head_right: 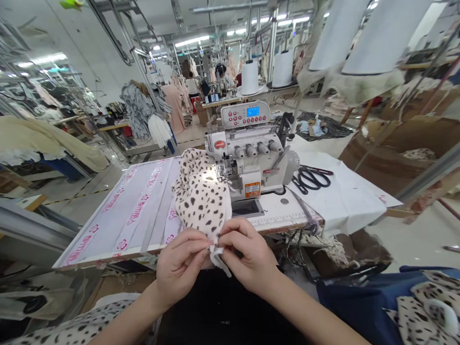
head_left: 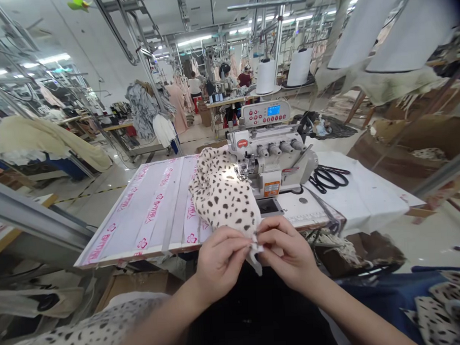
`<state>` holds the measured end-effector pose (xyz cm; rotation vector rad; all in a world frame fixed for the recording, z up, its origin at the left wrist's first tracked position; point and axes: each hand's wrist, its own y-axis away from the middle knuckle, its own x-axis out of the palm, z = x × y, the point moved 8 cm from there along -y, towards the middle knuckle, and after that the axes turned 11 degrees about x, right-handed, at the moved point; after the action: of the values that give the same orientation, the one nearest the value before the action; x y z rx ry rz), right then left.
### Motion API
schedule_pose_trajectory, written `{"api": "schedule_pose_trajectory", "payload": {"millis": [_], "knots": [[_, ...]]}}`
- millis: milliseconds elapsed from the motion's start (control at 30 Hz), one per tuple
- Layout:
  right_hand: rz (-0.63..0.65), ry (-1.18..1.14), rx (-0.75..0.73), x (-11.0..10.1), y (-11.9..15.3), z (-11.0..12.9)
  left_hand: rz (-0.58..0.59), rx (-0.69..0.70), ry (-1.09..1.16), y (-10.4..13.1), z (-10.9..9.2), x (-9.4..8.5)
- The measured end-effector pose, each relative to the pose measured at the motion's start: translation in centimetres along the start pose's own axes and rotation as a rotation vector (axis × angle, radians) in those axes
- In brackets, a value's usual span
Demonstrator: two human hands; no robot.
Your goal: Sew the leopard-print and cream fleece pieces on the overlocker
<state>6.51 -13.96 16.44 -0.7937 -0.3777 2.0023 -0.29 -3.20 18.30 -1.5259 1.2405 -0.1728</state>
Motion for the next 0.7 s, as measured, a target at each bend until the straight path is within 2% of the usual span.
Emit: {"api": "schedule_pose_trajectory", "payload": {"millis": [267, 433, 533, 633, 700], "knots": [[0.065, -0.094, 0.03, 0.3, -0.3, 0.2, 0.033, 0.005, -0.016, -0.4, -0.6, 0.3], [0.053, -0.104, 0.148, 0.4, -0.4, -0.9, 0.022, 0.042, -0.101, -0.4, -0.7, 0.4], [0.07, -0.073, 0.081, 0.3, -0.6, -0.3, 0.043, 0.062, -0.143, -0.4, -0.8, 0.2], [0.114, -0.053, 0.038, 0.4, -0.7, 0.1, 0.033, 0.097, -0.198, 0.0, -1.6, 0.1], [0.124, -0.049, 0.022, 0.3, -0.6, 0.3, 0.044, 0.186, -0.199, 0.7, -2.9, 1.1]]}}
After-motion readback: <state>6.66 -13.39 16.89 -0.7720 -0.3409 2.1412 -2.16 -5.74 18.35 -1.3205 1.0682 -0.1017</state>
